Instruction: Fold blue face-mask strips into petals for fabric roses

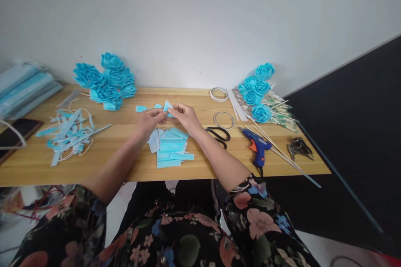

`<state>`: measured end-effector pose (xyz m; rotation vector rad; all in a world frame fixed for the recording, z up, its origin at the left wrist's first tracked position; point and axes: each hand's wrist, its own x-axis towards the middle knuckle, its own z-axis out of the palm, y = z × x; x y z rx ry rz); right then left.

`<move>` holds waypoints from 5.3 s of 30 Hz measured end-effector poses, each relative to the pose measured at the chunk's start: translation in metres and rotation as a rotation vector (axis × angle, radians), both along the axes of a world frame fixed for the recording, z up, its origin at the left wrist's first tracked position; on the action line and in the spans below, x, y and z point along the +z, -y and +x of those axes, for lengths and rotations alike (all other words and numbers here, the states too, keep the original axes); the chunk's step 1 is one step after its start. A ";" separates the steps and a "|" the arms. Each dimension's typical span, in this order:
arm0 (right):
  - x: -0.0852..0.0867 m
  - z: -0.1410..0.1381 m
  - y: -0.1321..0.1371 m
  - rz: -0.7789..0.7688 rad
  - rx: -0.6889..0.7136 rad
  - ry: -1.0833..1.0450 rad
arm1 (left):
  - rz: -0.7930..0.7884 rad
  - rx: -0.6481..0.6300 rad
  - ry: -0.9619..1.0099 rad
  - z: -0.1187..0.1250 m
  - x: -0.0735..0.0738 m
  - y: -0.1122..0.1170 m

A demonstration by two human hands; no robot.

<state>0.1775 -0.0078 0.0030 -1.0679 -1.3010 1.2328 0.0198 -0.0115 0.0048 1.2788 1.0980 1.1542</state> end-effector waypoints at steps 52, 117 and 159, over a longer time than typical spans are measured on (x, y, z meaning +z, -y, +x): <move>0.003 0.000 0.003 0.023 -0.052 -0.007 | 0.008 -0.106 -0.016 0.001 0.005 0.003; 0.003 0.002 0.000 0.062 0.033 -0.018 | 0.056 -0.002 0.075 -0.002 0.002 -0.001; 0.004 0.007 0.001 0.149 0.026 0.156 | -0.068 -0.113 -0.040 0.001 0.013 0.006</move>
